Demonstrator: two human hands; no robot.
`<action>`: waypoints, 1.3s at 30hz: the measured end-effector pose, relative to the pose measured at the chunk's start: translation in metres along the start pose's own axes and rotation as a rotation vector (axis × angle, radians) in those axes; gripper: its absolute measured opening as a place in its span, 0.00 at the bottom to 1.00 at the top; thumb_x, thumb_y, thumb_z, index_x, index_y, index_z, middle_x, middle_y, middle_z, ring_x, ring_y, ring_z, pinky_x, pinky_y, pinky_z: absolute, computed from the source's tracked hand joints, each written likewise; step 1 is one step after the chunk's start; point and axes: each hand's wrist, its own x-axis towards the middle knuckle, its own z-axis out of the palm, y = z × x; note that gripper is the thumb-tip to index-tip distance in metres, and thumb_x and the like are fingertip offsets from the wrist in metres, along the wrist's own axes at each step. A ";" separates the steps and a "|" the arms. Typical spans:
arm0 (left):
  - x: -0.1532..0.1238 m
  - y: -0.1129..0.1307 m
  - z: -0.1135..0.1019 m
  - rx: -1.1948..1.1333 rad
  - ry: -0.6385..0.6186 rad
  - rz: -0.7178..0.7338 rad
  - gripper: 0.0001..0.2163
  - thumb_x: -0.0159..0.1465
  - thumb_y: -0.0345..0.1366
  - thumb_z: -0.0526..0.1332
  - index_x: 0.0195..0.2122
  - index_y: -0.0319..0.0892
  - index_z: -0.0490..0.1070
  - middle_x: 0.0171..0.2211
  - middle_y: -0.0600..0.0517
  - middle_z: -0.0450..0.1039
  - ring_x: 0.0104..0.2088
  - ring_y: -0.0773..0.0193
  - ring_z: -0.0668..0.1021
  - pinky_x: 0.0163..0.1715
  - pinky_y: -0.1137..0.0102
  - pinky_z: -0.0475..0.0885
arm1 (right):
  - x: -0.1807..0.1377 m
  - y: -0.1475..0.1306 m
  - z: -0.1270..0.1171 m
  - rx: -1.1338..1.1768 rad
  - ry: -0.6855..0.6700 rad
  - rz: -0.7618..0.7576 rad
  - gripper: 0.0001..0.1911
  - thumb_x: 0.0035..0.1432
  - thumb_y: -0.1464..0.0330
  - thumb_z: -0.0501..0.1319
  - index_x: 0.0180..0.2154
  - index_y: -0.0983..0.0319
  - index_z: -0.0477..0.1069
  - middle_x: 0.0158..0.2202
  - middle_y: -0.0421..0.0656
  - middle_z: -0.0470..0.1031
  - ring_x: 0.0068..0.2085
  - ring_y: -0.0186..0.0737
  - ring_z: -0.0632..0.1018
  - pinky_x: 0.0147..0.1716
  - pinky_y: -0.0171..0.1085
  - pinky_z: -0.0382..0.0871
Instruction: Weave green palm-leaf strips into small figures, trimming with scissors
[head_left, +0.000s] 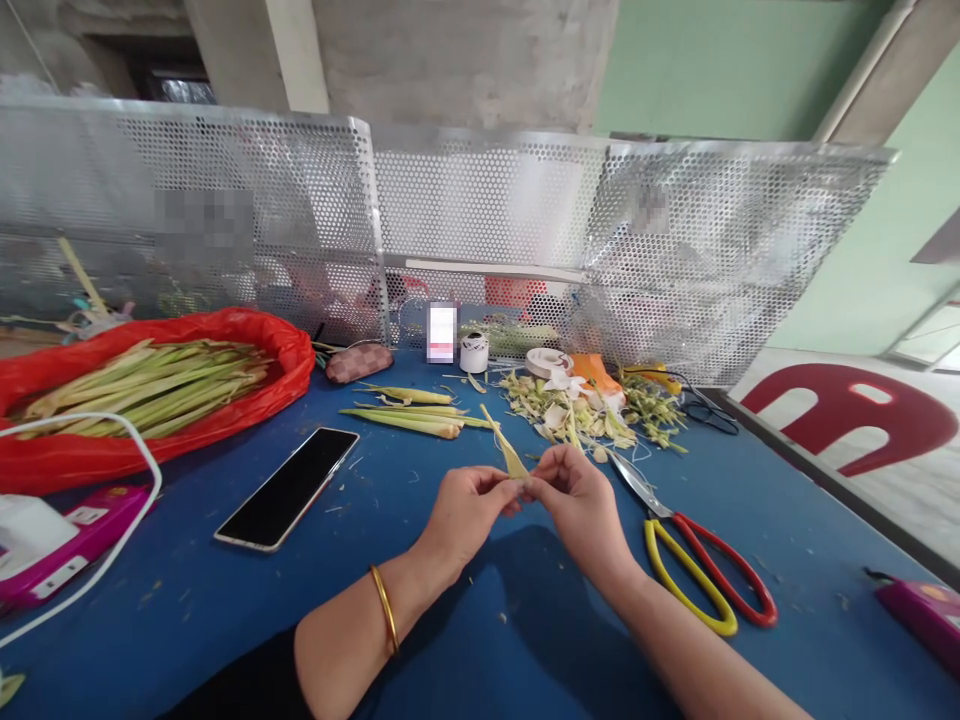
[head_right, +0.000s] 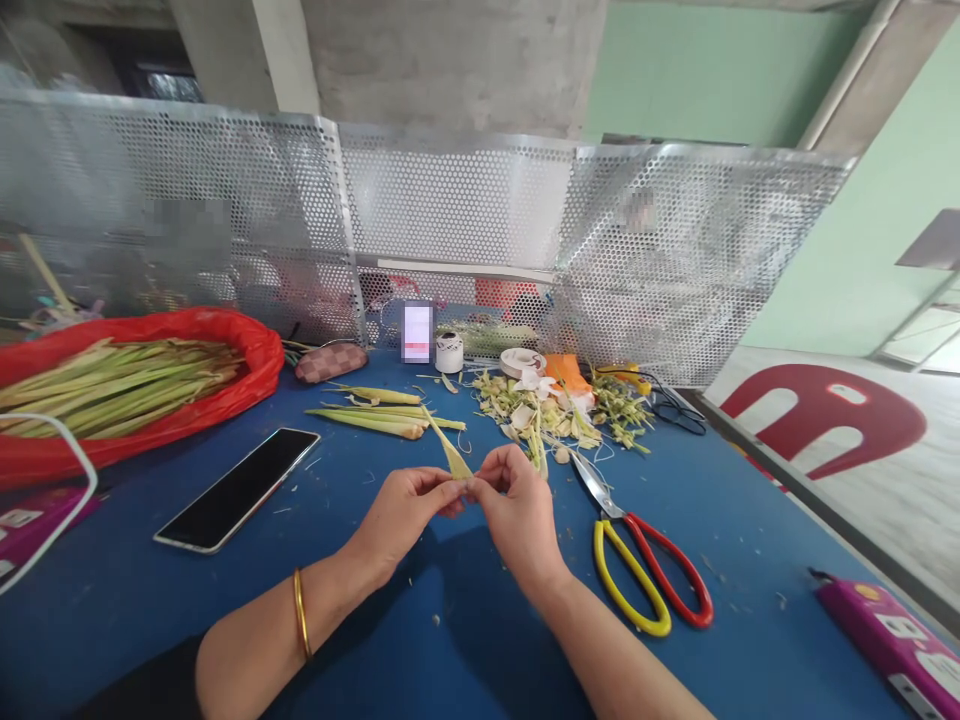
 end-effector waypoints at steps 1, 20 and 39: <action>0.000 0.000 0.000 -0.021 -0.014 -0.002 0.09 0.52 0.40 0.64 0.23 0.39 0.77 0.22 0.50 0.75 0.27 0.64 0.73 0.32 0.71 0.68 | 0.001 0.000 -0.001 0.008 -0.009 0.003 0.11 0.47 0.67 0.65 0.27 0.58 0.63 0.21 0.36 0.72 0.25 0.38 0.76 0.27 0.37 0.70; 0.001 0.001 -0.007 -0.313 -0.020 -0.247 0.08 0.47 0.37 0.65 0.21 0.36 0.74 0.19 0.52 0.70 0.22 0.70 0.69 0.27 0.73 0.64 | 0.001 -0.007 -0.008 -0.243 -0.171 -0.311 0.05 0.56 0.70 0.60 0.29 0.59 0.73 0.28 0.40 0.76 0.31 0.38 0.77 0.34 0.35 0.70; 0.001 -0.001 -0.002 0.054 0.089 0.063 0.08 0.54 0.36 0.62 0.24 0.39 0.77 0.22 0.51 0.76 0.26 0.64 0.76 0.30 0.72 0.70 | -0.003 -0.008 -0.002 -0.175 -0.053 -0.133 0.07 0.55 0.67 0.61 0.26 0.61 0.69 0.24 0.40 0.74 0.28 0.38 0.74 0.30 0.35 0.67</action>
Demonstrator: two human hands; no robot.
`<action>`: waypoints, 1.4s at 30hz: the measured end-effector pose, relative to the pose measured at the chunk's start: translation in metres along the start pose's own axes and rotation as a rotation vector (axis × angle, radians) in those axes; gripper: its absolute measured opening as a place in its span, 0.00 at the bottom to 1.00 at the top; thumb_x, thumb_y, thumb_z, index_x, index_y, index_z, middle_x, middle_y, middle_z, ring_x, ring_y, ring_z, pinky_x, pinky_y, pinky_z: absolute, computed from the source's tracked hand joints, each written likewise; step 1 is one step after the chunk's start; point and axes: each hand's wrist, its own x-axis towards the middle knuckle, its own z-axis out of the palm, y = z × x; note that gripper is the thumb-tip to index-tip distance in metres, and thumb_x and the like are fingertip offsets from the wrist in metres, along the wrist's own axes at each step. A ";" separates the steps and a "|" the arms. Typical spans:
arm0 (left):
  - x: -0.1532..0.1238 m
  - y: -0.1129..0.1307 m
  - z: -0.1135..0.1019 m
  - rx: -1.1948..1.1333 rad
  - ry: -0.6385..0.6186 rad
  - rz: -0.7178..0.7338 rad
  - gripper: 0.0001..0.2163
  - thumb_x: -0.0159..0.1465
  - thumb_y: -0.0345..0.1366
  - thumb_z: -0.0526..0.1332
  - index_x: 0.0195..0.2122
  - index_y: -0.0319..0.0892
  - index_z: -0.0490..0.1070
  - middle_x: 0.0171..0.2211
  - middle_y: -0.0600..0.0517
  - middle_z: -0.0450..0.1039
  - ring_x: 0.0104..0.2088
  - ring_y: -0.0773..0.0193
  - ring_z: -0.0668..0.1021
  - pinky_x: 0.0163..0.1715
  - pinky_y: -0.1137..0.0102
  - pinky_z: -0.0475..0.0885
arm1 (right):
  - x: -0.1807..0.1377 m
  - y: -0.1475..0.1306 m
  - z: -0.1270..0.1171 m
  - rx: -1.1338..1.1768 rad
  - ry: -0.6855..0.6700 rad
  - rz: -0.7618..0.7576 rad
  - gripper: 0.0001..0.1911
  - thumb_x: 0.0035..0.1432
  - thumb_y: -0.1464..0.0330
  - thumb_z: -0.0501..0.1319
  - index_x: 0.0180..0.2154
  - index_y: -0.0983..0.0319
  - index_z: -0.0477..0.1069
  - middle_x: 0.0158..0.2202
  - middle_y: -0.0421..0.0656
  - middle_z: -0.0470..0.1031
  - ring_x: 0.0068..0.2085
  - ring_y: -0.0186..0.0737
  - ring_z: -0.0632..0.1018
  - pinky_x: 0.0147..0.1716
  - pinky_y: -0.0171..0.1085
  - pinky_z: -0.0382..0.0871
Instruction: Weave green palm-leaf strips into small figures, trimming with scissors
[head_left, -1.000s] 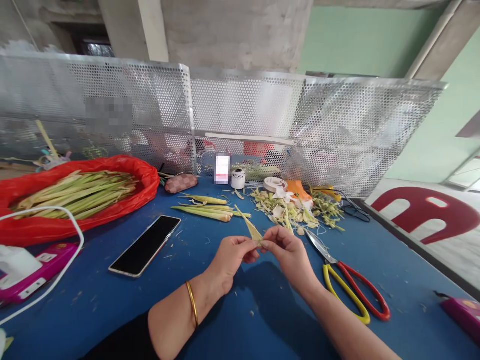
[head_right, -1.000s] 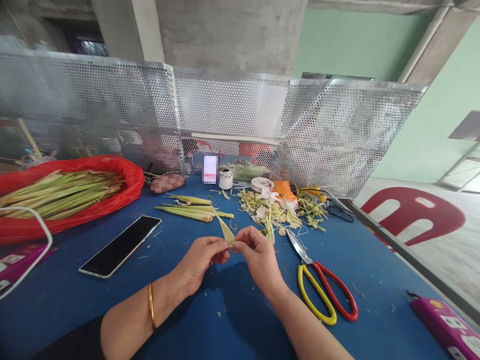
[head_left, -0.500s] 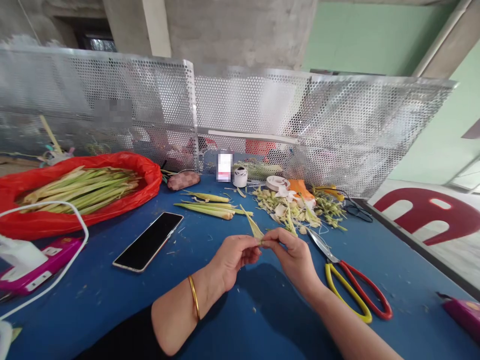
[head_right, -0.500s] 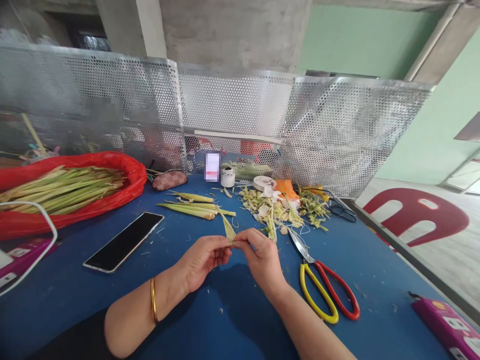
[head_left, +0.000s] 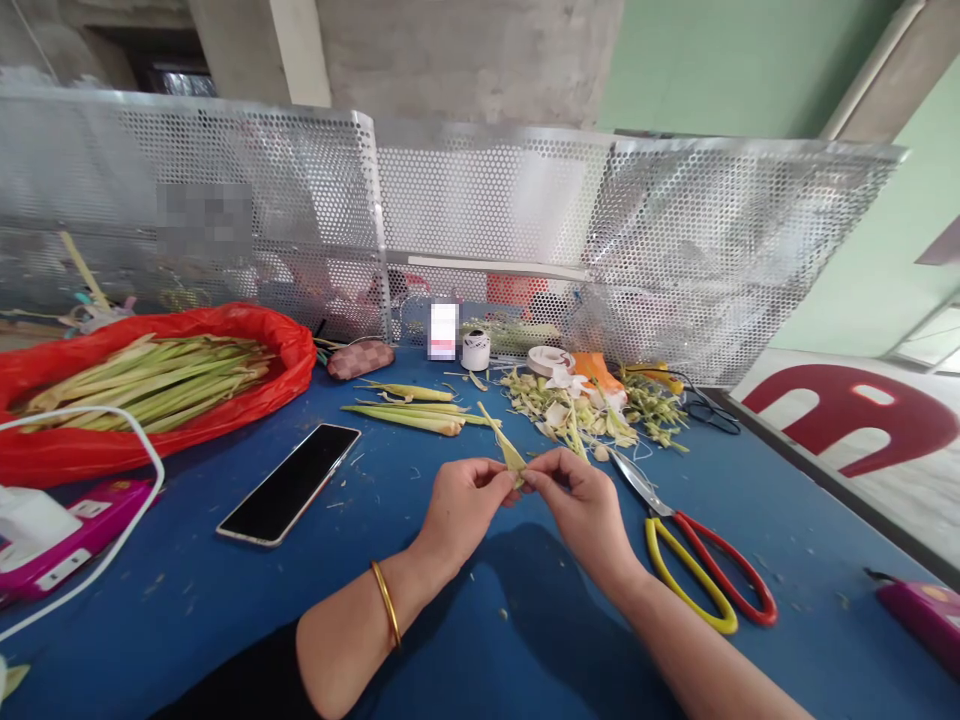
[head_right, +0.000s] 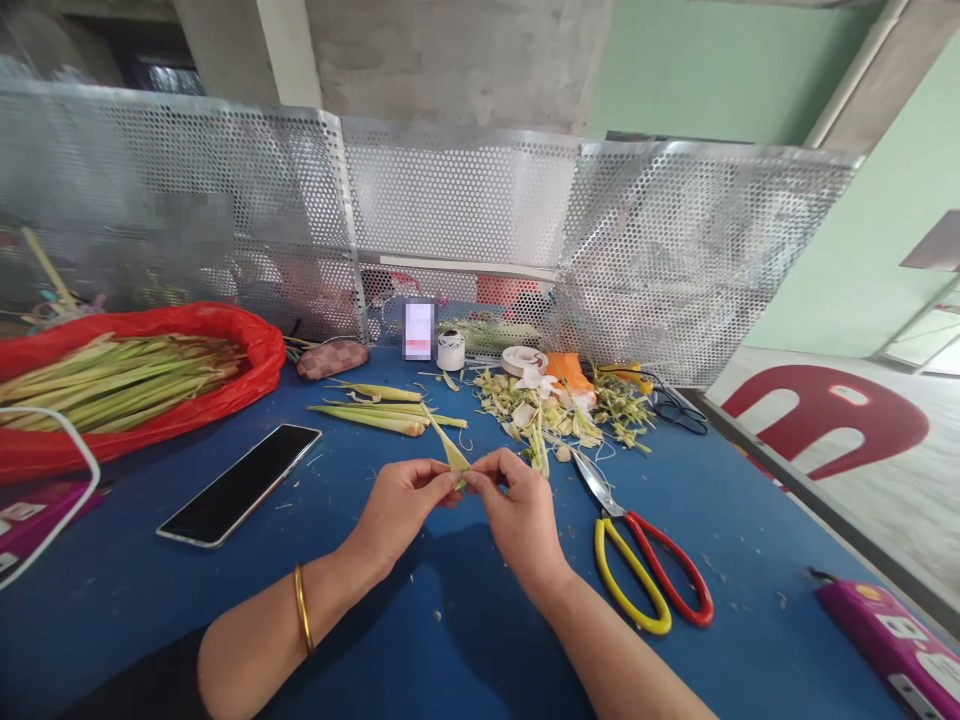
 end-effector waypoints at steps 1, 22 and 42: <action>0.000 -0.001 0.000 0.049 -0.006 0.023 0.08 0.55 0.37 0.61 0.24 0.39 0.77 0.22 0.51 0.76 0.26 0.64 0.76 0.30 0.72 0.71 | 0.000 0.000 0.000 0.010 0.011 0.008 0.06 0.54 0.67 0.61 0.27 0.61 0.68 0.24 0.39 0.73 0.27 0.37 0.74 0.29 0.35 0.67; 0.001 0.002 -0.003 -0.188 -0.050 -0.211 0.06 0.47 0.36 0.66 0.21 0.38 0.74 0.18 0.53 0.71 0.21 0.69 0.71 0.27 0.74 0.67 | 0.004 0.007 0.002 0.267 -0.062 0.101 0.06 0.52 0.66 0.63 0.28 0.60 0.68 0.22 0.35 0.71 0.24 0.35 0.75 0.28 0.34 0.68; 0.000 0.002 -0.003 -0.238 -0.014 -0.235 0.09 0.47 0.37 0.67 0.26 0.37 0.75 0.23 0.50 0.76 0.28 0.65 0.76 0.34 0.70 0.70 | 0.001 0.003 -0.002 -0.036 -0.045 -0.134 0.05 0.54 0.69 0.62 0.26 0.59 0.73 0.27 0.39 0.75 0.31 0.38 0.75 0.33 0.36 0.68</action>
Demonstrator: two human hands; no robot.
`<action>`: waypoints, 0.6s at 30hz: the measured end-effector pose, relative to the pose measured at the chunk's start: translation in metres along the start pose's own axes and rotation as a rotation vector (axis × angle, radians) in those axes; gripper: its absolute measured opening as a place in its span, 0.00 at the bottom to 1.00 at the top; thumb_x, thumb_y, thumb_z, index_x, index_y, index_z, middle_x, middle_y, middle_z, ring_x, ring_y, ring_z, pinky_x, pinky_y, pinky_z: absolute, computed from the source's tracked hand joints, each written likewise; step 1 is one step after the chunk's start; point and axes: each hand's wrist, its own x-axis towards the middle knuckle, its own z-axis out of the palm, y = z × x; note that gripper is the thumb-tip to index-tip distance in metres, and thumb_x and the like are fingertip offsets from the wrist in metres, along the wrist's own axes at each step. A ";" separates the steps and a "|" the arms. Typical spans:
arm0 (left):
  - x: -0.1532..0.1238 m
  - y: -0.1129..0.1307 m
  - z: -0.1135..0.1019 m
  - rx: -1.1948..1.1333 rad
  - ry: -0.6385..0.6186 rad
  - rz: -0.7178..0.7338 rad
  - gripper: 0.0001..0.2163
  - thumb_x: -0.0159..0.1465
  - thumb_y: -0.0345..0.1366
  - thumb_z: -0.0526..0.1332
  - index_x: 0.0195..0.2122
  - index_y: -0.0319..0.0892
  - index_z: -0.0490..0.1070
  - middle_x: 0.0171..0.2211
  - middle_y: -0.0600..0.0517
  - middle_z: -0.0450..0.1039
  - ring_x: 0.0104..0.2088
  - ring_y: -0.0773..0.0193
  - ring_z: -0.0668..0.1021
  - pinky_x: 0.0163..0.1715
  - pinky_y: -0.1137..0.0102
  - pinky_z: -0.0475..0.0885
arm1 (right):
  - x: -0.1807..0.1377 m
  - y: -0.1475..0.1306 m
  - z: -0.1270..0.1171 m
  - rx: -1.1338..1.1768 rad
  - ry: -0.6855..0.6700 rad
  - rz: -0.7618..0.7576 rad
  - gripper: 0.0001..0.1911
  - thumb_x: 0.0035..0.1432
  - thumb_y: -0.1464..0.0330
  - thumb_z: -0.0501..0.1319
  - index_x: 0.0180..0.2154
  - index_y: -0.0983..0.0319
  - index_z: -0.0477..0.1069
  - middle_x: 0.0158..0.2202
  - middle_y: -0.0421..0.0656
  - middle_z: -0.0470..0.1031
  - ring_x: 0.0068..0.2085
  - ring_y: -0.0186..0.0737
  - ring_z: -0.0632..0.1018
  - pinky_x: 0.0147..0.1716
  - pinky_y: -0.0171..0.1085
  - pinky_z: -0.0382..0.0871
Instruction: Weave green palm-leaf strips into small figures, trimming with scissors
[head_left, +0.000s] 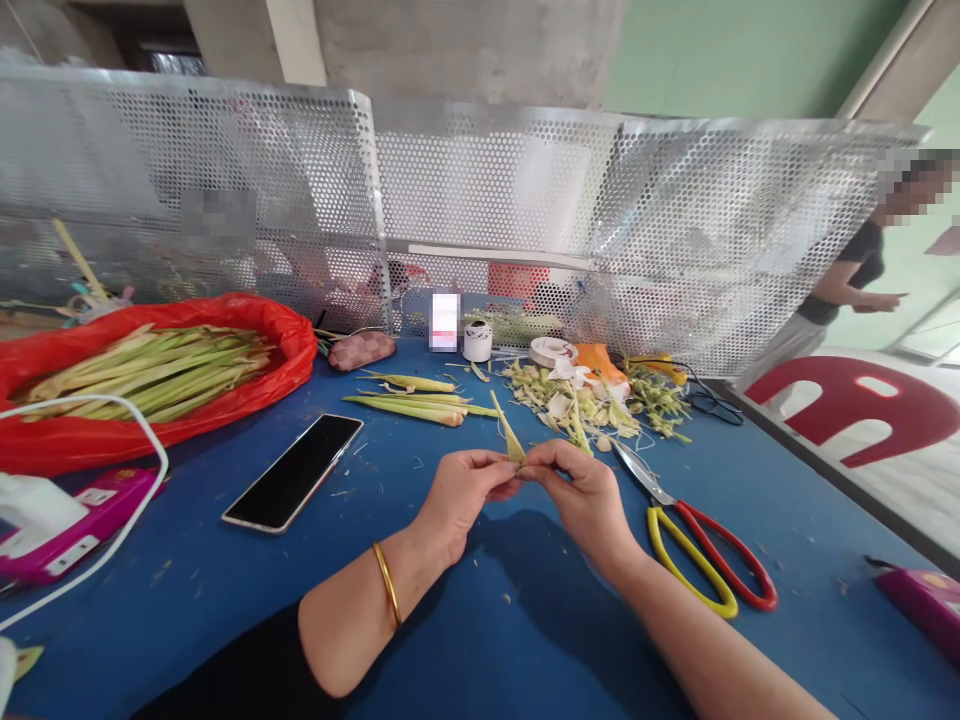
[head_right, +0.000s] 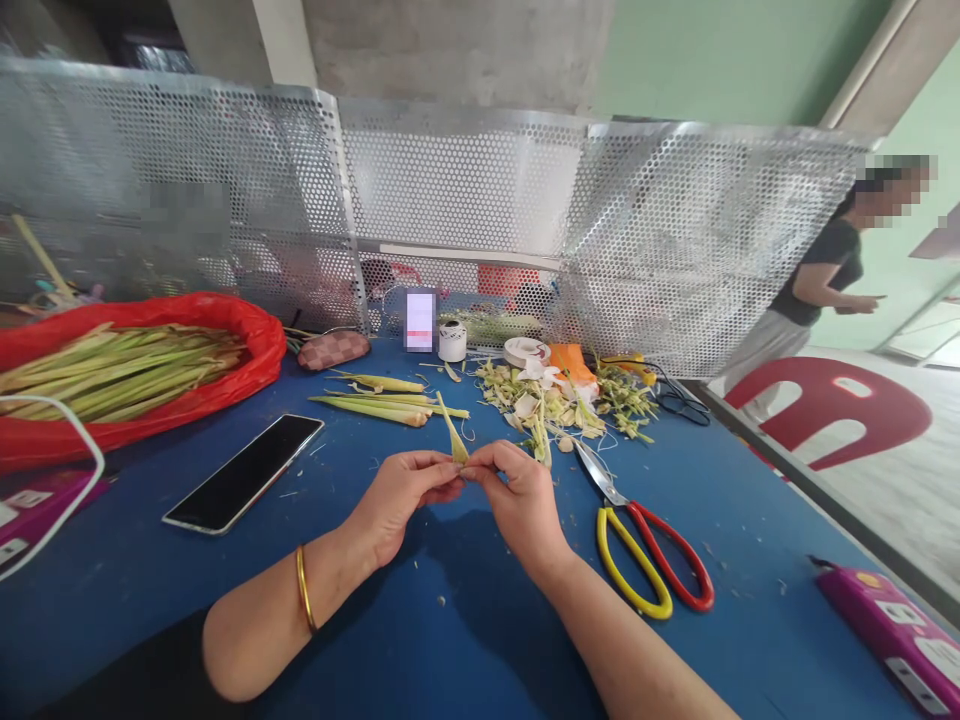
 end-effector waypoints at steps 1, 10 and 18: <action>0.000 0.000 0.001 0.021 0.004 0.021 0.08 0.47 0.37 0.67 0.26 0.37 0.76 0.23 0.50 0.76 0.28 0.64 0.77 0.34 0.70 0.70 | 0.000 0.000 0.000 -0.011 0.009 0.005 0.06 0.54 0.69 0.62 0.26 0.59 0.73 0.26 0.39 0.75 0.30 0.38 0.74 0.32 0.36 0.67; 0.000 -0.001 -0.001 0.431 0.021 0.331 0.09 0.55 0.38 0.61 0.23 0.40 0.76 0.22 0.52 0.75 0.26 0.64 0.74 0.29 0.72 0.66 | -0.003 -0.006 0.001 0.025 0.059 0.138 0.06 0.53 0.66 0.62 0.26 0.61 0.71 0.23 0.39 0.75 0.27 0.37 0.74 0.29 0.35 0.67; -0.002 -0.005 0.001 0.540 0.050 0.407 0.09 0.56 0.37 0.59 0.24 0.41 0.77 0.23 0.51 0.77 0.26 0.63 0.75 0.27 0.73 0.65 | -0.002 -0.002 0.006 0.138 0.105 0.185 0.06 0.51 0.67 0.63 0.32 0.59 0.66 0.22 0.35 0.68 0.23 0.34 0.71 0.26 0.34 0.67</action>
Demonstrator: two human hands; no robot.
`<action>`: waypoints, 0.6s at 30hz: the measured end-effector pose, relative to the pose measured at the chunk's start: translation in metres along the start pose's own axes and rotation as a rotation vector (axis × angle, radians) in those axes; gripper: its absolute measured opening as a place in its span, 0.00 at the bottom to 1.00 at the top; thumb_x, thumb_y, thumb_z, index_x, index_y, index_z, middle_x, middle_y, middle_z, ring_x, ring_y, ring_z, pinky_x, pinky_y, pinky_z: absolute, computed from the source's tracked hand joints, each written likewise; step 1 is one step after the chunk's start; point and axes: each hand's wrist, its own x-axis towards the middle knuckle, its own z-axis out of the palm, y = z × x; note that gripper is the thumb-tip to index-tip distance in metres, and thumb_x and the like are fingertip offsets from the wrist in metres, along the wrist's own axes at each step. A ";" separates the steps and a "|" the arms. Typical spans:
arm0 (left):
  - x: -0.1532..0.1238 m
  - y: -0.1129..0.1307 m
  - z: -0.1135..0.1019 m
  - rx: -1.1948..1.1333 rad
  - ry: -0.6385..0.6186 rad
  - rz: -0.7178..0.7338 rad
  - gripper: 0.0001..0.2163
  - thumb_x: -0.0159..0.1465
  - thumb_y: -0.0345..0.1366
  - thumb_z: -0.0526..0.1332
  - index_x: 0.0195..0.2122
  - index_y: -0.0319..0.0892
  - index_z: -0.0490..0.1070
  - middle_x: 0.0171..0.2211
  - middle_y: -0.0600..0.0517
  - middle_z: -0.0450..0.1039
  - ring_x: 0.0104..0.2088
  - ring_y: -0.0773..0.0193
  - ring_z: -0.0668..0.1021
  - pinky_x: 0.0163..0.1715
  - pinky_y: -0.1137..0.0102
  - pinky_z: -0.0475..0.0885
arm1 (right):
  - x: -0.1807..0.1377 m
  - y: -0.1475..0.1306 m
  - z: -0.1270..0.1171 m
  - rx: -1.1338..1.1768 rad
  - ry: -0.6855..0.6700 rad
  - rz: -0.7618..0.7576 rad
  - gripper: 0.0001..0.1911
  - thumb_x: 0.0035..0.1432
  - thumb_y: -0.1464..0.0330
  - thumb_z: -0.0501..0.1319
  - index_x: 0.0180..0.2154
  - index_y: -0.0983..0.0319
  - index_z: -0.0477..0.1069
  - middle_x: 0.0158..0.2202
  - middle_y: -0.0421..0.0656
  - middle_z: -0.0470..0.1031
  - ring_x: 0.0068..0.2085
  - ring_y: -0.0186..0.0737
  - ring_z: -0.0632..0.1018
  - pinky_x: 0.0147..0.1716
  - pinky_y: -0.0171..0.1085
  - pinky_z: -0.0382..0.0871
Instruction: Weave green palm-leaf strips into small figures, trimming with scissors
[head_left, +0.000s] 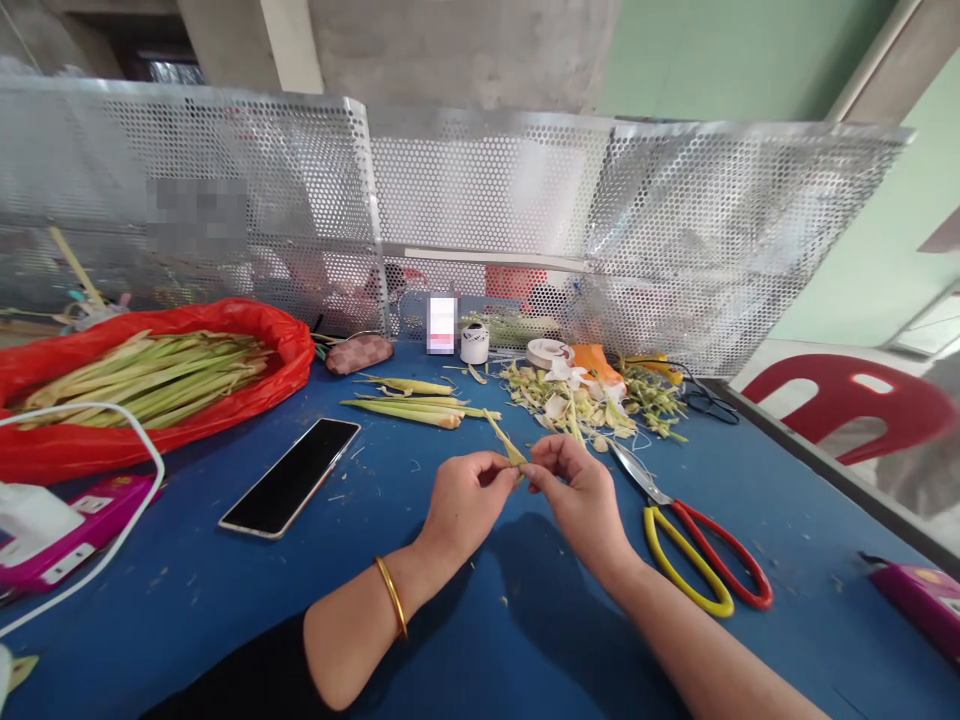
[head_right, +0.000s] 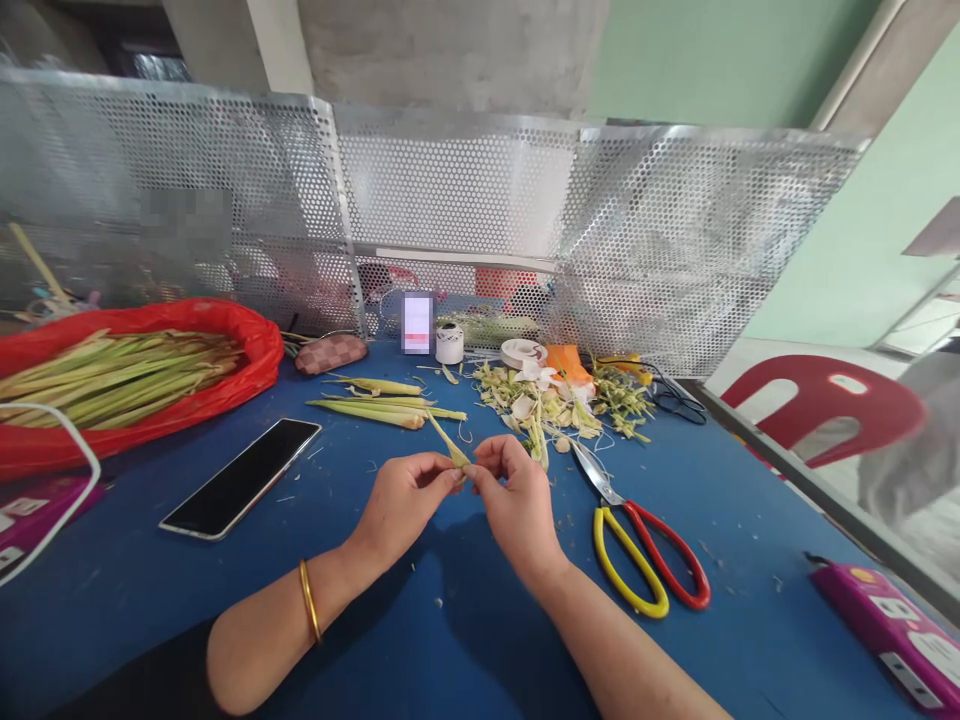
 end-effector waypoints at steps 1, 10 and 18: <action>0.000 0.000 0.001 -0.028 -0.011 -0.007 0.09 0.56 0.37 0.60 0.24 0.42 0.77 0.24 0.51 0.77 0.26 0.63 0.75 0.27 0.73 0.65 | 0.000 0.001 0.000 -0.006 0.005 0.002 0.07 0.51 0.67 0.62 0.32 0.59 0.66 0.22 0.34 0.68 0.23 0.34 0.71 0.25 0.34 0.67; 0.003 0.002 -0.001 -0.175 -0.025 -0.103 0.07 0.52 0.38 0.63 0.21 0.41 0.74 0.20 0.53 0.74 0.25 0.65 0.73 0.28 0.72 0.65 | 0.002 0.003 -0.002 0.107 -0.091 0.043 0.08 0.53 0.65 0.63 0.27 0.60 0.66 0.21 0.34 0.67 0.22 0.32 0.70 0.24 0.33 0.65; 0.007 0.001 -0.004 -0.618 -0.067 -0.395 0.08 0.45 0.37 0.67 0.19 0.39 0.71 0.19 0.54 0.70 0.24 0.68 0.72 0.33 0.71 0.68 | 0.000 0.003 -0.001 0.026 -0.153 -0.051 0.06 0.54 0.64 0.62 0.31 0.60 0.72 0.27 0.39 0.73 0.29 0.37 0.74 0.32 0.36 0.70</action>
